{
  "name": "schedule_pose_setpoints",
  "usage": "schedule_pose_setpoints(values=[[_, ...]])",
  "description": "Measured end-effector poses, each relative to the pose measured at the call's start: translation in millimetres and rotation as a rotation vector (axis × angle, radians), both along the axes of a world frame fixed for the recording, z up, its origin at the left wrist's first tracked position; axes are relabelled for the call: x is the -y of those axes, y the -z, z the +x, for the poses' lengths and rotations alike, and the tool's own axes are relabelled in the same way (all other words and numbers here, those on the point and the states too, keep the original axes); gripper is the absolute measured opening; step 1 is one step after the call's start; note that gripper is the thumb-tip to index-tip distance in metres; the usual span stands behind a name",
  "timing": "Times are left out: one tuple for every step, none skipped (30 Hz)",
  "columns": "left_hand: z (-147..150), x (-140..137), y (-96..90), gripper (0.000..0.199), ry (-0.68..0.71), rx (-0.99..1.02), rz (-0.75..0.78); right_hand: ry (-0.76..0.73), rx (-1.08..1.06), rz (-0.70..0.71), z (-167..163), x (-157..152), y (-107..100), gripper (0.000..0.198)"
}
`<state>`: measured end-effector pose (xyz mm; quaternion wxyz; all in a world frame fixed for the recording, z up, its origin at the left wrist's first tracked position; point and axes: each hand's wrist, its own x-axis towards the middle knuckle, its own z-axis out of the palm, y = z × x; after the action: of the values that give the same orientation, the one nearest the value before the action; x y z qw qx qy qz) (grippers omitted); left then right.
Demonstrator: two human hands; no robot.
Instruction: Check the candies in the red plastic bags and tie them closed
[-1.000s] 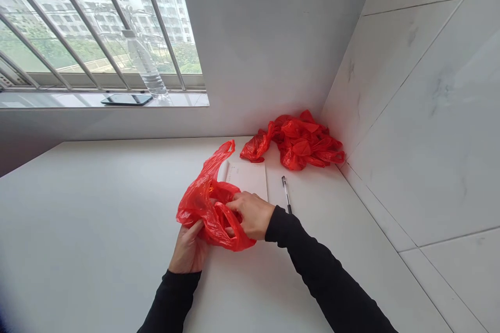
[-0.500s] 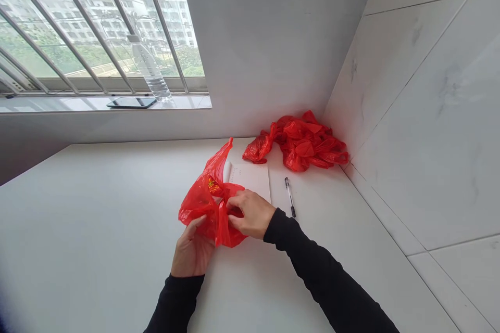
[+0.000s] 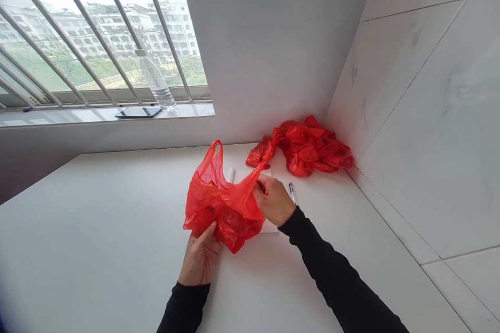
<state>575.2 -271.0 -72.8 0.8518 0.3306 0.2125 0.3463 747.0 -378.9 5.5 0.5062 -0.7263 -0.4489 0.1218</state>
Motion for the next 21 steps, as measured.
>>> schedule_pose_setpoints(values=[[-1, 0, -1.2, 0.050, 0.002, 0.000, -0.008, 0.009, -0.026, 0.021, 3, 1, -1, 0.020], [-1, 0, -2.5, 0.049, 0.004, 0.002, -0.016, 0.012, -0.049, 0.046, 6, 1, -1, 0.022], [-1, 0, -3.8, 0.047, 0.005, 0.005, -0.026, 0.012, -0.067, 0.073, 8, 2, -1, 0.024], [-2, 0, -4.9, 0.045, 0.006, 0.009, -0.037, 0.010, -0.083, 0.102, 10, 3, -1, 0.025], [-2, 0, -5.8, 0.043, 0.006, 0.012, -0.047, 0.008, -0.102, 0.130, 12, 3, -1, 0.028], [-2, 0, -6.3, 0.042, 0.004, 0.014, -0.055, 0.008, -0.123, 0.159, 13, 3, 0, 0.030], [-3, 0, -6.4, 0.041, 0.001, 0.014, -0.061, 0.010, -0.147, 0.186, 15, 3, 0, 0.032], [-3, 0, -6.4, 0.041, -0.001, 0.012, -0.066, 0.010, -0.174, 0.212, 16, 3, 1, 0.034], [-4, 0, -6.5, 0.041, -0.003, 0.009, -0.069, 0.009, -0.203, 0.237, 17, 2, 1, 0.035], [-4, -1, -6.9, 0.041, -0.005, 0.006, -0.072, 0.010, -0.233, 0.264, 18, 2, 2, 0.035], [-5, -1, -7.9, 0.040, -0.006, 0.004, -0.076, 0.010, -0.265, 0.293, 19, 2, 2, 0.034], [-5, -1, -9.5, 0.039, -0.007, 0.001, -0.081, 0.009, -0.302, 0.322, 19, 2, 1, 0.034], [-5, 0, -11.7, 0.037, -0.007, -0.003, -0.084, 0.008, -0.343, 0.350, 19, 2, 0, 0.033], [-6, 2, -14.3, 0.034, -0.006, -0.004, -0.088, 0.009, -0.386, 0.375, 19, 2, -1, 0.032], [-8, 4, -16.6, 0.032, -0.003, -0.003, -0.092, 0.012, -0.428, 0.396, 18, 3, -3, 0.032], [-11, 8, -18.2, 0.031, 0.006, 0.001, -0.095, 0.010, -0.466, 0.413, 16, 4, -5, 0.031], [-15, 13, -18.6, 0.032, 0.018, 0.002, -0.096, 0.004, -0.498, 0.426, 15, 5, -8, 0.031], [-22, 19, -17.3, 0.034, 0.028, -0.009, -0.091, -0.006, -0.519, 0.433, 14, 7, -11, 0.030], [-32, 26, -14.4, 0.035, 0.036, -0.049, -0.082, -0.019, -0.527, 0.434, 13, 9, -14, 0.030], [-44, 33, -10.5, 0.036, 0.049, -0.126, -0.066, -0.032, -0.525, 0.426, 12, 11, -17, 0.031], [-59, 39, -6.4, 0.038, 0.057, -0.234, -0.035, -0.048, -0.516, 0.406, 12, 13, -19, 0.032]])
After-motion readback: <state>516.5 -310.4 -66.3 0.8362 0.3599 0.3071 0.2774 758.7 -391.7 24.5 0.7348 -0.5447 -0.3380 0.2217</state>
